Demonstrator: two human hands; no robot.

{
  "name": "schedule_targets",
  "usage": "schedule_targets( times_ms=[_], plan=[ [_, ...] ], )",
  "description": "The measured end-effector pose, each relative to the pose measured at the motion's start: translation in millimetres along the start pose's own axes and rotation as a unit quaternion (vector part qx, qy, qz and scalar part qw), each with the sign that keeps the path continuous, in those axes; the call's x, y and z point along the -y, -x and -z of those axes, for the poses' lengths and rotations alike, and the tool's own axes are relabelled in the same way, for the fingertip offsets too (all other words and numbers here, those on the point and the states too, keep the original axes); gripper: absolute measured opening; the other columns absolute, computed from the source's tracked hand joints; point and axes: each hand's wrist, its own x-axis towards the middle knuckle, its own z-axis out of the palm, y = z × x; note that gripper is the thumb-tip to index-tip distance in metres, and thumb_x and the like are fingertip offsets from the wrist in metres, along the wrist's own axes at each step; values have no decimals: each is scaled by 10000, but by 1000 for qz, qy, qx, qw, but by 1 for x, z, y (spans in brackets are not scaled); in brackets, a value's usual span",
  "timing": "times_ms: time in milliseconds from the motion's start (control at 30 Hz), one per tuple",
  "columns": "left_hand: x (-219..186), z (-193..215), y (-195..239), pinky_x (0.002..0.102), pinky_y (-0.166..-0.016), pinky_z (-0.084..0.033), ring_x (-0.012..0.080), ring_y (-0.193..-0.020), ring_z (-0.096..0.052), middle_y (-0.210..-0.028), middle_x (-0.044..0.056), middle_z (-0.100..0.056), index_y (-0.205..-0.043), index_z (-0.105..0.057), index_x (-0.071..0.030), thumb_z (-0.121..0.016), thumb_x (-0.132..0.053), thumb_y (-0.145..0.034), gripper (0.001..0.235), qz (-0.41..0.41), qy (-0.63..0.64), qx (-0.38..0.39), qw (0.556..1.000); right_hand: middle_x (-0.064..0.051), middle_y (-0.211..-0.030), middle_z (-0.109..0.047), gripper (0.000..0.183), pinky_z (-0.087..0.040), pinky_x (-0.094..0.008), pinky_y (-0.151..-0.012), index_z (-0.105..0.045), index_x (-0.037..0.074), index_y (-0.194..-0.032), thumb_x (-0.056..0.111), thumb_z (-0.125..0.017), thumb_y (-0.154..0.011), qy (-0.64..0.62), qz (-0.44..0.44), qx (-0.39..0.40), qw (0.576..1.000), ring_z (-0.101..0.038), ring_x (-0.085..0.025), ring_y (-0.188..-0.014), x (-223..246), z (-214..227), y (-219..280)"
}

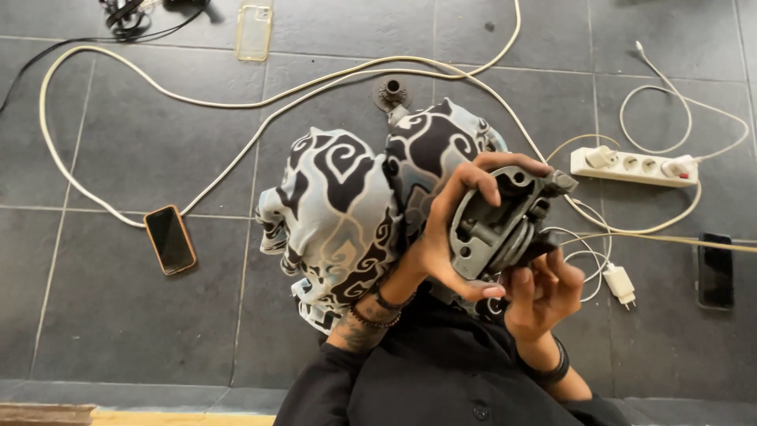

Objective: The person sits on the floor and uses a small metal tool to scrape and clean the interior surfaces of a metallic mechanical housing. They rotate the part to access different areas and continue scraping along the edges and inner walls.

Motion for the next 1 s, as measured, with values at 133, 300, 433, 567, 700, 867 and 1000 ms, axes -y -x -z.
schedule_targets(
  times_ms=[133, 300, 433, 567, 700, 867, 1000],
  plan=[
    [5, -1, 0, 572, -1171, -554, 368, -1401, -543, -1449, 205, -478, -1230, -445, -194, -828, -449, -799, 631, -7, -9, 7, 1000, -38, -545, -332, 285, -252, -311, -553, -457, 137, -1323, 131, -541, -1051, -4, 54, 9, 998, -244, -84, -460, 15, -14, -29],
    [11, -2, 1, 560, -1179, -499, 388, -1387, -519, -1437, 261, -454, -1231, -435, -163, -829, -428, -787, 650, -25, 56, -33, 998, 8, -655, -470, 304, -278, -236, -517, -556, 0, -1245, 141, -654, -993, 102, 6, -21, 995, -317, -37, -512, -18, 2, 31],
    [10, -3, -3, 505, -1084, -578, 373, -1389, -531, -1418, 235, -459, -1216, -432, -169, -833, -460, -799, 648, -19, 32, -18, 999, -34, -620, -446, 273, -253, -256, -511, -530, -20, -1255, 84, -605, -1014, 71, 8, 4, 997, -291, -53, -490, -5, 2, 13],
    [6, -4, -5, 548, -1165, -539, 368, -1375, -551, -1417, 219, -486, -1206, -448, -173, -817, -447, -797, 616, -8, -34, -2, 999, -53, -649, -417, 340, -288, -291, -583, -458, 113, -1378, 140, -563, -1056, 23, 46, -20, 998, -316, -85, -523, 17, -15, -34],
    [7, -4, -4, 544, -1147, -554, 384, -1369, -552, -1404, 242, -481, -1207, -438, -172, -812, -456, -800, 621, -15, -18, -13, 1000, -79, -702, -522, 343, -267, -269, -506, -481, 78, -1369, 121, -586, -1045, 24, 26, -18, 999, -317, -60, -472, -3, -6, -2],
    [12, -3, 0, 541, -1132, -549, 380, -1373, -547, -1414, 230, -477, -1214, -450, -164, -835, -432, -770, 646, -11, 45, -26, 999, -35, -646, -441, 290, -282, -263, -508, -510, 25, -1278, 61, -587, -1000, 44, 10, 6, 999, -305, -64, -489, -11, 3, 16],
    [5, 0, -4, 495, -1111, -597, 344, -1379, -552, -1419, 229, -486, -1216, -444, -163, -819, -448, -798, 629, -7, -7, 7, 1000, -34, -652, -361, 326, -323, -350, -678, -470, 130, -1294, 179, -617, -1006, 23, 51, -63, 996, -301, -123, -609, 2, -9, -22]
  ],
)
